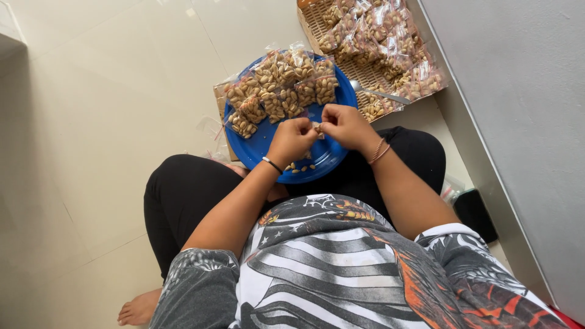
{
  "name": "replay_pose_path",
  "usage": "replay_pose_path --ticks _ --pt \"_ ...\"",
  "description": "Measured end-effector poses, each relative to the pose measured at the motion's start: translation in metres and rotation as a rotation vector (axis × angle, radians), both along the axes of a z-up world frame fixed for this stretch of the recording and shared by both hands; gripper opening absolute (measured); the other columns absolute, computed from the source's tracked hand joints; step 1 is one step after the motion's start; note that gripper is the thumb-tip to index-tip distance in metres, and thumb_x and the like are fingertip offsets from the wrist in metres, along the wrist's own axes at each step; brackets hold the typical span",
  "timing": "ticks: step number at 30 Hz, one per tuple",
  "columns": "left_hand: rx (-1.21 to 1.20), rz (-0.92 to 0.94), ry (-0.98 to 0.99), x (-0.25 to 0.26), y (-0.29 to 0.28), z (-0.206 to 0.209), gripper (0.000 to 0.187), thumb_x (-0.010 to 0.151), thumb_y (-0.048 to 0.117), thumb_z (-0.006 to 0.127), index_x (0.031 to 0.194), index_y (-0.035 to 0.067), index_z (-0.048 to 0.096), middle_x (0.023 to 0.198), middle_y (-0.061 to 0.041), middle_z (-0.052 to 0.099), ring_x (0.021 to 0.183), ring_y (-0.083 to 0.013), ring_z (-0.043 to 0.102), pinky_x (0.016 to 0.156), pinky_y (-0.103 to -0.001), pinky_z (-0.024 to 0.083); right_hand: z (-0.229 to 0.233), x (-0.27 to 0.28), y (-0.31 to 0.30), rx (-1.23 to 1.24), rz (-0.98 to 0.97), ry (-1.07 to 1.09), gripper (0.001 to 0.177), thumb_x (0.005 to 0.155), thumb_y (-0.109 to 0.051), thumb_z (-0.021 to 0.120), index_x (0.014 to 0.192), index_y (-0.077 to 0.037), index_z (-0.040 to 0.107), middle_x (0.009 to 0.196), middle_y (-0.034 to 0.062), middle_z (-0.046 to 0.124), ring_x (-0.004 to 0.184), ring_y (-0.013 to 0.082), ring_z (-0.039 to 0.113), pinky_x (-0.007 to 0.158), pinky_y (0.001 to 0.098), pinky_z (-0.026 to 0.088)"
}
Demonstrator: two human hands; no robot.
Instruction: The person sorts cashews from a large pile on a tray, picking up individual nuts by hand and placing them into small plastic bags.
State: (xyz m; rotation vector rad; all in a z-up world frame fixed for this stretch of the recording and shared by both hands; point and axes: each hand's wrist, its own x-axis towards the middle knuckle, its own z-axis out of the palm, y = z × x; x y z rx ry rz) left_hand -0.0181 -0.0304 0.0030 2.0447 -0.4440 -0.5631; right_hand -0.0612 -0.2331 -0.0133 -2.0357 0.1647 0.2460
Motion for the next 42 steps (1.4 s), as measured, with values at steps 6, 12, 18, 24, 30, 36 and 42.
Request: replay_pose_path --ticks 6,12,18,24,30,36,42 --pt "0.180 -0.008 -0.616 -0.001 -0.003 0.013 0.031 0.079 0.037 0.072 0.067 0.020 0.050 0.057 -0.005 0.055 0.062 -0.0303 0.066 0.056 -0.041 0.051 0.032 -0.009 0.019 -0.533 0.041 -0.359 0.007 0.092 -0.024 0.063 0.095 -0.022 0.057 0.081 0.0051 0.066 0.078 0.0288 0.071 0.066 0.0415 0.056" --pt "-0.163 -0.026 -0.032 -0.002 0.002 0.021 0.046 0.082 0.022 0.083 0.125 0.008 0.070 0.112 -0.018 0.075 0.108 -0.0387 0.071 0.088 -0.046 0.060 0.033 -0.001 0.001 0.179 -0.132 -0.247 0.018 0.098 -0.011 0.061 0.112 -0.017 0.071 0.082 0.0051 0.075 0.063 0.0119 0.065 0.061 0.0262 0.054" --pt "-0.370 0.258 0.123 0.007 -0.016 -0.012 0.019 0.080 0.017 0.088 0.093 0.012 0.075 0.078 -0.003 0.072 0.077 -0.0105 0.070 0.066 -0.025 0.058 0.025 0.003 -0.001 0.666 -0.220 -0.012 0.035 0.100 -0.022 0.064 0.131 -0.005 0.059 0.110 0.0069 0.068 0.088 0.0167 0.072 0.068 0.0333 0.067" --pt "-0.555 0.273 0.223 0.013 -0.019 0.003 0.036 0.089 0.018 0.084 0.121 0.007 0.070 0.099 -0.013 0.076 0.093 -0.0212 0.075 0.079 -0.035 0.064 -0.007 0.005 0.002 0.650 -0.247 -0.108 0.025 0.089 -0.009 0.084 0.102 0.000 0.065 0.080 0.0123 0.067 0.076 0.0247 0.075 0.060 0.0405 0.066" --pt "-0.588 0.273 0.271 0.026 -0.020 -0.015 0.023 0.087 0.003 0.079 0.109 0.004 0.072 0.090 -0.011 0.077 0.082 -0.0163 0.075 0.069 -0.029 0.064 0.013 0.005 0.012 0.722 -0.253 -0.101 0.024 0.095 -0.012 0.077 0.113 -0.002 0.066 0.090 0.0116 0.067 0.077 0.0223 0.073 0.062 0.0405 0.068" --pt "-0.479 0.330 0.133 0.033 -0.026 -0.002 0.034 0.082 0.019 0.090 0.105 0.011 0.067 0.101 -0.009 0.074 0.094 -0.0206 0.076 0.078 -0.035 0.065 0.015 0.018 0.008 0.540 -0.325 -0.306 0.026 0.091 -0.006 0.084 0.103 0.000 0.061 0.086 0.0115 0.063 0.074 0.0235 0.073 0.061 0.0375 0.067" --pt "-0.563 0.338 0.200 0.029 -0.034 0.019 0.026 0.080 0.020 0.090 0.098 0.009 0.074 0.086 -0.005 0.076 0.080 -0.0139 0.076 0.071 -0.030 0.065 0.050 0.016 0.034 0.028 -0.366 -0.559 0.017 0.089 -0.012 0.085 0.090 -0.009 0.068 0.078 0.0076 0.059 0.063 0.0200 0.065 0.052 0.0270 0.055"
